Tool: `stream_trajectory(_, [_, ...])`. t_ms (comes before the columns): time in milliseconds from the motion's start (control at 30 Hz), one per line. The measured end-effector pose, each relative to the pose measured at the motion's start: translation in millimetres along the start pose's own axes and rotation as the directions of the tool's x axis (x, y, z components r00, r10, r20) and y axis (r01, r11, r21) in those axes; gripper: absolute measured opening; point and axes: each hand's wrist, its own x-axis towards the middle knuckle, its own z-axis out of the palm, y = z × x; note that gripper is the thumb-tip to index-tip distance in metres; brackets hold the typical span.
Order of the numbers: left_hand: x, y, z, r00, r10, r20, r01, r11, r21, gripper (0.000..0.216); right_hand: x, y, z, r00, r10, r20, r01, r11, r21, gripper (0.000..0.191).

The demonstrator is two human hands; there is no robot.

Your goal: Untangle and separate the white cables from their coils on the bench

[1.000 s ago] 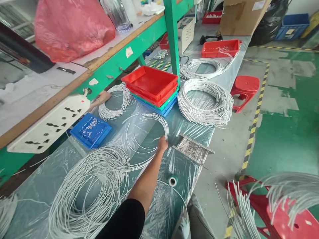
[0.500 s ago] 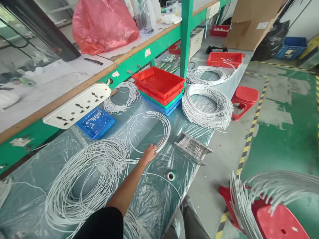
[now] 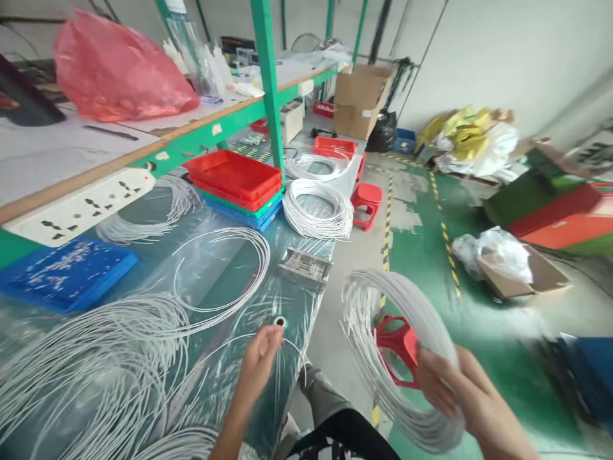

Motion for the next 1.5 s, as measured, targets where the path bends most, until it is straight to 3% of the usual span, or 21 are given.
stream_trajectory(33, [-24,19,9,0.998,0.037,0.058,-0.031,0.994,-0.104,0.035,-8,3,3,0.999,0.009,0.041,-0.010,1.000,0.010,0.052])
stream_trajectory(67, [-47,39,17,0.987,0.055,0.148,-0.004,0.947,-0.323,0.035,-15,7,9,0.996,0.011,0.092,-0.011,1.000,0.000,0.054])
stream_trajectory(133, [-83,78,30,0.964,0.095,0.250,0.076,0.799,-0.597,0.036,-33,14,23,0.986,-0.008,0.165,0.022,0.997,-0.078,0.058])
stream_trajectory(233, [-117,119,39,0.950,0.138,0.281,0.111,0.690,-0.715,0.035,-66,26,45,0.975,-0.031,0.221,0.075,0.978,-0.194,0.058])
stream_trajectory(300, [-132,130,38,0.956,0.139,0.259,0.105,0.661,-0.743,0.032,-91,34,56,0.963,-0.057,0.264,0.119,0.967,-0.224,0.055])
stream_trajectory(567, [-212,105,24,0.990,0.064,0.123,0.056,0.627,-0.777,0.037,-164,62,82,0.924,-0.094,0.371,0.171,0.968,-0.182,0.051])
stream_trajectory(700, [-247,92,19,0.997,0.041,0.069,0.035,0.543,-0.839,0.037,-185,77,88,0.878,-0.107,0.466,0.188,0.973,-0.130,0.048])
stream_trajectory(833, [-271,82,14,1.000,-0.001,-0.010,-0.009,0.470,-0.883,0.035,-200,87,97,0.844,-0.138,0.519,0.236,0.963,-0.128,0.052])
stream_trajectory(1067, [-300,72,1,0.990,-0.056,-0.131,-0.095,0.423,-0.901,0.027,-215,94,117,0.824,-0.184,0.536,0.276,0.956,-0.097,0.047])
stream_trajectory(1133, [-308,75,-2,0.983,-0.106,-0.149,-0.106,0.333,-0.937,0.023,-215,99,119,0.809,-0.198,0.553,0.292,0.952,-0.087,0.054])
stream_trajectory(1233, [-315,81,-8,0.985,-0.138,-0.104,-0.089,0.112,-0.990,0.018,-215,105,121,0.795,-0.199,0.573,0.281,0.958,-0.058,0.058])
stream_trajectory(1300, [-316,83,-13,0.987,-0.152,-0.055,-0.049,0.040,-0.998,0.018,-218,108,124,0.787,-0.209,0.580,0.283,0.958,-0.038,0.057])
stream_trajectory(1500, [-310,79,-25,0.987,-0.154,-0.040,-0.013,0.171,-0.985,0.025,-228,111,135,0.796,-0.199,0.572,0.283,0.957,-0.060,0.054])
